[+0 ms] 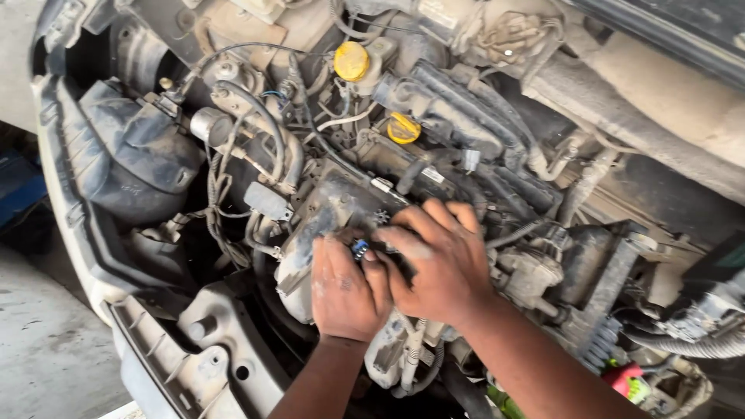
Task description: The person works in the open engine bay of a car. They unscrew and remove a yellow cap from a reservoir, disconnect an electrical connector and a small sensor component from the engine, handle and reposition the part, then open the fuse box and press its relays.
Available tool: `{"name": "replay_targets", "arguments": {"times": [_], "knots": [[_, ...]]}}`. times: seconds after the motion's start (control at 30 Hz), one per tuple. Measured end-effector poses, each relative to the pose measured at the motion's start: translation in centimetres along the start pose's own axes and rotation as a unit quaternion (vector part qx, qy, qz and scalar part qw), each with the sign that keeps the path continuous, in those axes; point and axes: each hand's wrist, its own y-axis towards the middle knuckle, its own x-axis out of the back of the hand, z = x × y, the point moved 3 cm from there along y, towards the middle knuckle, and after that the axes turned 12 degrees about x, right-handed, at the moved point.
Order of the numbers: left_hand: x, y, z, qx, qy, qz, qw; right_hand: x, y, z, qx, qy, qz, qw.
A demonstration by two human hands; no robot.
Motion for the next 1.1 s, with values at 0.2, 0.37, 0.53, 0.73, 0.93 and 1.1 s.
{"name": "replay_targets", "arguments": {"times": [0.2, 0.37, 0.53, 0.73, 0.93, 1.1], "knots": [[0.64, 0.44, -0.52, 0.03, -0.057, 0.029, 0.998, -0.11, 0.1, 0.21, -0.009, 0.009, -0.005, 1.0], [0.84, 0.59, -0.62, 0.009, -0.074, 0.033, 0.997, -0.33, 0.2, 0.13, -0.014, 0.018, -0.025, 0.999], [0.66, 0.45, -0.51, 0.007, -0.074, 0.03, 0.997, -0.47, 0.07, 0.09, -0.011, 0.007, -0.027, 1.0], [0.53, 0.34, -0.43, 0.012, -0.065, 0.028, 0.997, -0.47, 0.06, 0.07, -0.004, 0.004, -0.025, 1.0], [0.09, 0.06, 0.04, 0.043, -0.046, 0.041, 0.997, -0.42, -0.13, -0.13, -0.002, 0.046, -0.057, 0.997], [0.0, -0.03, 0.2, 0.042, -0.016, 0.035, 0.998, -0.35, 0.31, 0.16, 0.017, 0.018, -0.036, 0.999]]}}
